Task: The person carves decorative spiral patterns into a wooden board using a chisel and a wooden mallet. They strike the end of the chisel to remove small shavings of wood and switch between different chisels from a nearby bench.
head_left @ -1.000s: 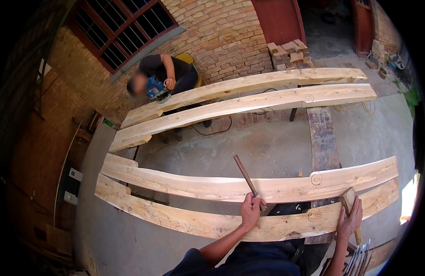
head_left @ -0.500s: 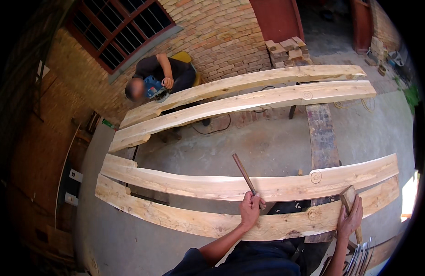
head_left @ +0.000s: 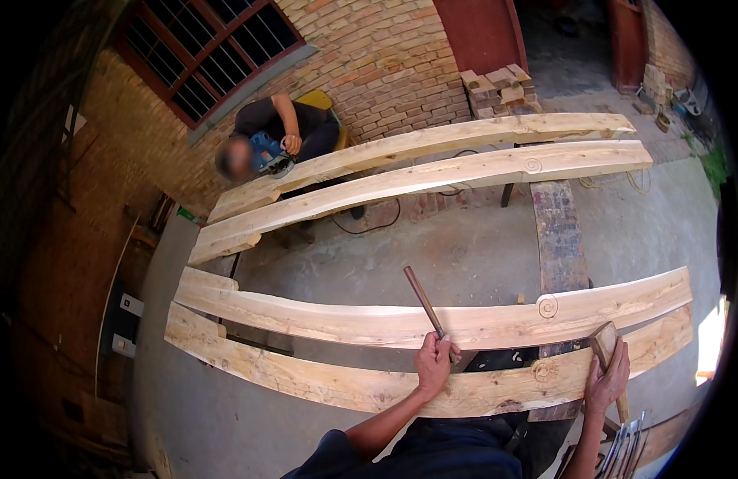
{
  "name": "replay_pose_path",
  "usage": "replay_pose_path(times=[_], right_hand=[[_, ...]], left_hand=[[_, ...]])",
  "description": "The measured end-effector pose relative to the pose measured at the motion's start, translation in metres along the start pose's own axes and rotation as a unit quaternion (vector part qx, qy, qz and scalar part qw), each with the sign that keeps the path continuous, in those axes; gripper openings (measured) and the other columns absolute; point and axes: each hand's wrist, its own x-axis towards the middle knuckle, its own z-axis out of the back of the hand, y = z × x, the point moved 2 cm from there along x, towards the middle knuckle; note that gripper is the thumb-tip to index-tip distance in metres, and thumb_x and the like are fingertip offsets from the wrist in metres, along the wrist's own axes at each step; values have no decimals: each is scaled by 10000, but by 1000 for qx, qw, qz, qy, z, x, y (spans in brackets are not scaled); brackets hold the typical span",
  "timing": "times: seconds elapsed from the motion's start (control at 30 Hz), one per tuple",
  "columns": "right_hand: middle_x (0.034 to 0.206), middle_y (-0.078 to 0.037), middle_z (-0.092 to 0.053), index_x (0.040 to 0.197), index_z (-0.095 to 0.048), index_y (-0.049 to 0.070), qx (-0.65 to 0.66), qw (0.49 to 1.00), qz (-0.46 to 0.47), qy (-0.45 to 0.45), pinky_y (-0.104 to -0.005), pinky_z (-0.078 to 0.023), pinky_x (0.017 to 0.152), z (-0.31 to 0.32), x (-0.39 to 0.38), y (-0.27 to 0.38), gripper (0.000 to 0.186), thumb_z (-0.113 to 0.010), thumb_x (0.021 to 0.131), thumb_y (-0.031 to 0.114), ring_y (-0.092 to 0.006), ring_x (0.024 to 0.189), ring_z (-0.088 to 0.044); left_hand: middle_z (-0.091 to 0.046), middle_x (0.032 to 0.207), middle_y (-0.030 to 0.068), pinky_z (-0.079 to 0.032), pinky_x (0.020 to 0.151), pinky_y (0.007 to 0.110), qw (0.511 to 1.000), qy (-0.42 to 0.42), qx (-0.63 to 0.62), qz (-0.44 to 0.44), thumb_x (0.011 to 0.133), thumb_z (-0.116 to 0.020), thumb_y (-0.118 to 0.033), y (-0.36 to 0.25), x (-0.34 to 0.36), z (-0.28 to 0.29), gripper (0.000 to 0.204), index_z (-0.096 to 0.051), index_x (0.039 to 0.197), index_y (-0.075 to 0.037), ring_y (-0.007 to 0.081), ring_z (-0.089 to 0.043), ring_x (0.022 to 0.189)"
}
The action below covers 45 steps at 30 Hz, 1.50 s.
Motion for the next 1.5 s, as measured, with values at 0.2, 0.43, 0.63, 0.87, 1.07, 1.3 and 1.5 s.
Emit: replay_pose_path(times=[0.2, 0.43, 0.63, 0.87, 1.07, 1.3, 1.5], right_hand=[[1546, -263, -577, 1622, -491, 41, 2, 1000, -4, 3, -517, -444, 1167, 1, 1, 2, 745, -758, 931, 124, -461, 1388, -562], [1539, -275, -576, 1621, -492, 41, 8, 1000, -7, 1, -520, -447, 1159, 3, 0, 3, 749, -760, 927, 123, -472, 1373, -564], [1540, -272, -575, 1623, -491, 43, 4, 1000, -9, 0, -521, -447, 1156, 1, -1, 1, 750, -759, 927, 119, -472, 1366, -566], [1553, -270, -568, 1626, -485, 47, 2, 1000, 1, -3, -522, -445, 1159, -1, -1, 0, 750, -756, 931, 118, -471, 1378, -561], [1576, -266, -550, 1639, -466, 46, -3, 1000, -3, 2, -522, -435, 1172, -12, -1, -7, 734, -735, 962, 136, -468, 1399, -551], [1603, -262, -531, 1650, -456, 42, -3, 1000, -20, 14, -516, -421, 1201, -18, -7, -24, 698, -703, 1008, 161, -462, 1450, -525], [1615, -250, -532, 1632, -475, 23, -7, 997, 69, -23, -539, -365, 1269, 1, -9, 2, 697, -707, 979, 93, -460, 1503, -486]], left_hand=[[-746, 766, 64, -553, 609, 276, 1000, -14, 1, -10, 1131, -591, -170, 2, 2, 0, 191, -627, 1076, 10, 114, -717, 659], [-739, 788, 60, -508, 605, 266, 1000, -9, 6, 1, 1133, -585, -181, -8, -2, 0, 192, -618, 1105, 5, 110, -687, 659], [-738, 790, 63, -523, 619, 271, 1000, -8, 18, -2, 1135, -584, -186, -8, 0, 0, 199, -619, 1097, 6, 115, -693, 665], [-739, 796, 62, -522, 623, 265, 1000, -8, 4, 3, 1137, -583, -187, -9, 1, -1, 197, -620, 1099, 2, 109, -697, 673], [-736, 805, 48, -511, 621, 255, 1000, -4, 1, -6, 1144, -578, -185, 2, 2, 2, 185, -614, 1119, -6, 98, -691, 679], [-731, 793, 27, -507, 598, 260, 1000, -3, 7, -5, 1156, -569, -203, -3, 0, -7, 197, -619, 1080, -28, 84, -688, 677], [-736, 797, 29, -511, 605, 261, 999, -24, 24, -7, 1150, -576, -198, -4, -9, 2, 192, -625, 1086, -25, 78, -691, 683]])
